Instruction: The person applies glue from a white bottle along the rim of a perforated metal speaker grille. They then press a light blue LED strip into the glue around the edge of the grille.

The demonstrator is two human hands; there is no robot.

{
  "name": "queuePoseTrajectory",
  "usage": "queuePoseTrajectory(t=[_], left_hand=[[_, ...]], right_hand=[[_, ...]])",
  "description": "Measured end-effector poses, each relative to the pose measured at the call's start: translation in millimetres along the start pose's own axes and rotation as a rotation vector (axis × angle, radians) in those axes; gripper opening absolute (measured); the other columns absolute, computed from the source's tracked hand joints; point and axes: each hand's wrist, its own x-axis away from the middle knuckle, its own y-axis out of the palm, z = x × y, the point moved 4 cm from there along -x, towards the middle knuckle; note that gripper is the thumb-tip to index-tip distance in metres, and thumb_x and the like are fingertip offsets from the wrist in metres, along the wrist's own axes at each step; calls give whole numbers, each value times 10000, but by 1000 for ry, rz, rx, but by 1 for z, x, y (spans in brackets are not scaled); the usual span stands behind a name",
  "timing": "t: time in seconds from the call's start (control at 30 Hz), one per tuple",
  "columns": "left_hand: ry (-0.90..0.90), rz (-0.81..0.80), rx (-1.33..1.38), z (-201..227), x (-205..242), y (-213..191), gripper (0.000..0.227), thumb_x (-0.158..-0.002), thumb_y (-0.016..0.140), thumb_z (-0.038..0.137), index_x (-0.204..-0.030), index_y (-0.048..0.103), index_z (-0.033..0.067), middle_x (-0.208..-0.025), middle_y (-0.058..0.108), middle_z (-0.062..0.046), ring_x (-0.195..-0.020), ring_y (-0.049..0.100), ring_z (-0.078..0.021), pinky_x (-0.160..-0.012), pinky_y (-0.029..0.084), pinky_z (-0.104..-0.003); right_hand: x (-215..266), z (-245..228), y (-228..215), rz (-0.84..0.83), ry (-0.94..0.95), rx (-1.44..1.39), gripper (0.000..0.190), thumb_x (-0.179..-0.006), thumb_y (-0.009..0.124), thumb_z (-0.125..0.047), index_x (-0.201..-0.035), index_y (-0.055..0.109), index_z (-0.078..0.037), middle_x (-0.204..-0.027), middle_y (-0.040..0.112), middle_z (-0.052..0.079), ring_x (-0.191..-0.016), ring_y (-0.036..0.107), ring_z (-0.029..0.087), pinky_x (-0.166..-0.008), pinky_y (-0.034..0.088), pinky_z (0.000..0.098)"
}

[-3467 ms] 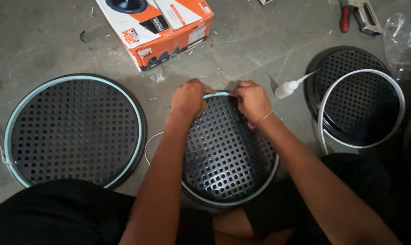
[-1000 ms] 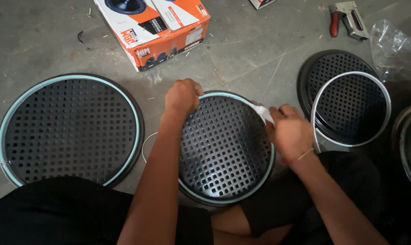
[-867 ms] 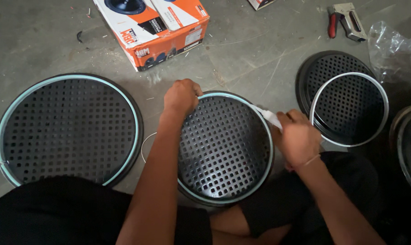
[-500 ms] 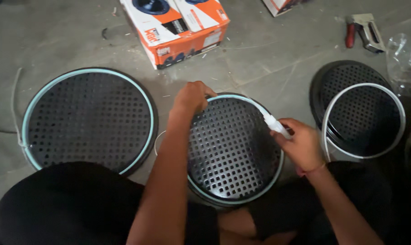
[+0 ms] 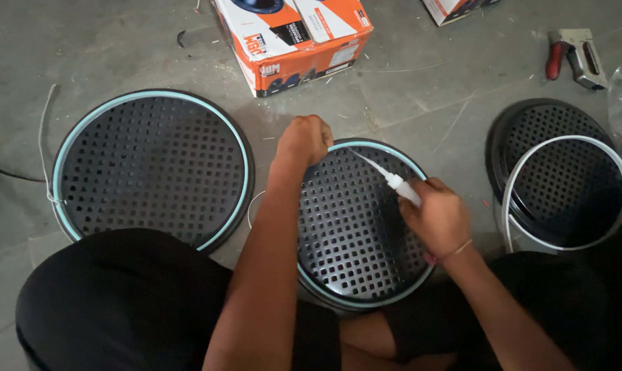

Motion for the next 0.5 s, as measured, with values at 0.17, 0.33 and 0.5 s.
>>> queuePoseTrajectory(t=[0.17, 0.33, 0.5], left_hand=[[-8, 1, 29, 0, 1, -2, 190, -715, 662, 40, -785, 804, 144, -844, 760, -144, -848, 747, -336, -831, 589, -406], [-78, -29, 23, 1, 3, -5, 212, -715, 661, 33, -796, 811, 160, -883, 760, -150, -881, 740, -346, -841, 584, -417], [-102, -18, 29, 4, 5, -8, 187, -732, 678, 52, -821, 806, 156, -916, 756, -154, -904, 732, -357, -842, 582, -432]], right_hand=[[-10, -14, -2, -33, 22, 136, 203, -843, 712, -245, -991, 739, -109, -995, 711, 141, -841, 692, 408, -714, 551, 518], [-15, -19, -2, -72, 80, 211, 204, -844, 706, -243, -988, 729, -101, -1004, 707, 143, -829, 694, 409, -694, 553, 535], [-18, -27, -3, -66, 13, 264, 199, -831, 699, -220, -968, 722, -77, -1013, 702, 154, -842, 702, 392, -704, 568, 518]])
